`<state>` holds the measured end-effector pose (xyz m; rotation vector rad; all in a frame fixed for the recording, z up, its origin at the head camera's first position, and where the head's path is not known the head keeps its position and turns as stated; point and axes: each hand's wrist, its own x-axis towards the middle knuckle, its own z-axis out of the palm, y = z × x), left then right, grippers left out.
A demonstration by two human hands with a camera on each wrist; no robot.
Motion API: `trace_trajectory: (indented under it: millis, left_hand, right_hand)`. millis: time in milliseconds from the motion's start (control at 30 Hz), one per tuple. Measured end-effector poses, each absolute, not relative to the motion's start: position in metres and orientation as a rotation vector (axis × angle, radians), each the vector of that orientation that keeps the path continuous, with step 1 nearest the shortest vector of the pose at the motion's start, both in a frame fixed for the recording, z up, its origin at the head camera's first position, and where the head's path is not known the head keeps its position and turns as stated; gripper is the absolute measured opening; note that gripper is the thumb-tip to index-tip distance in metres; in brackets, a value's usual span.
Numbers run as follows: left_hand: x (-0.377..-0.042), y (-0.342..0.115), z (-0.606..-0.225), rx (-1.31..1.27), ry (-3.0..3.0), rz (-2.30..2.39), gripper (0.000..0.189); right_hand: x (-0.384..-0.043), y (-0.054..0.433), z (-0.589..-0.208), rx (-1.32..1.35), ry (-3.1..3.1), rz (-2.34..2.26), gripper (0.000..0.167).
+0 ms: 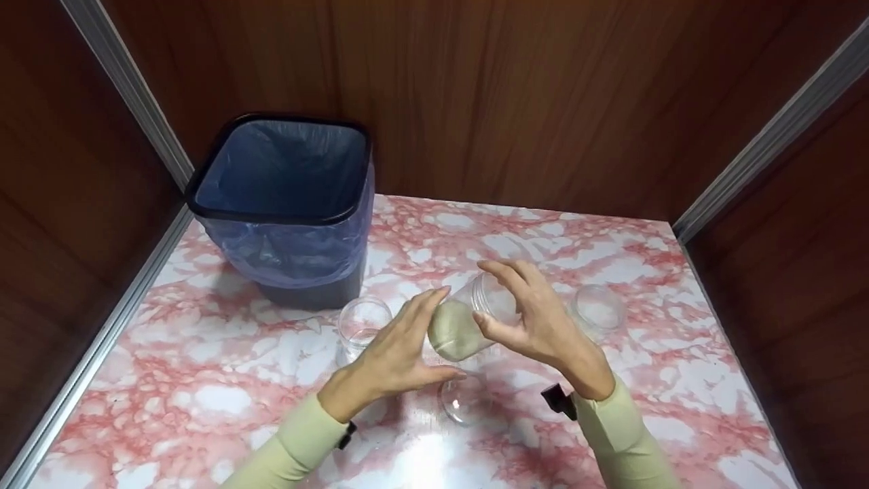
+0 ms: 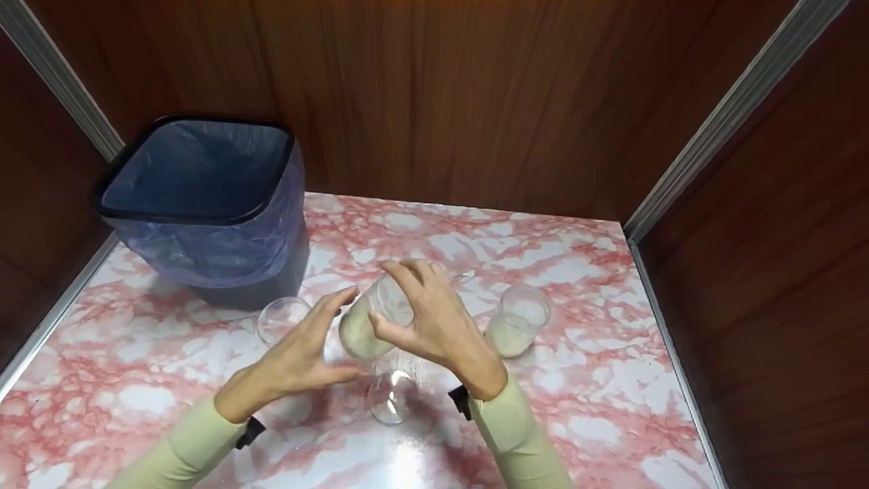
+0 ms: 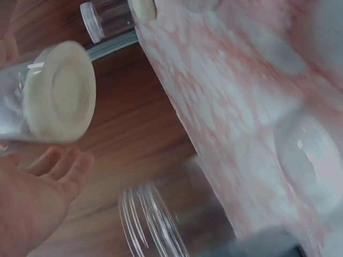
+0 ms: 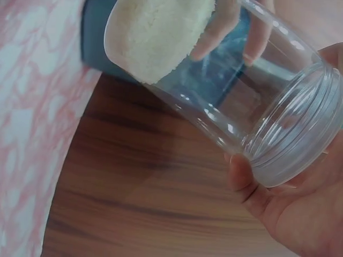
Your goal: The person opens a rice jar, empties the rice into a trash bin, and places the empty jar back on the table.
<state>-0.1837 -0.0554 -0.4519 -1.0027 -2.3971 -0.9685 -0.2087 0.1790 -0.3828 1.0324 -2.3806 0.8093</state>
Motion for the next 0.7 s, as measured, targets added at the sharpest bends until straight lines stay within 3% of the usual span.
trace_trajectory:
  millis: [267,700]
  left_hand:
    - [-0.183,-0.040,-0.452,-0.954,-2.376,-0.952,0.119]
    - [-0.184,-0.034,-0.456,-0.889,-2.295,-0.956,0.110]
  right_hand:
    - [-0.200,0.173,-0.376,1.034,-2.379,0.850,0.064]
    - [-0.198,0.168,-0.379,1.050,-2.413,0.906,0.062]
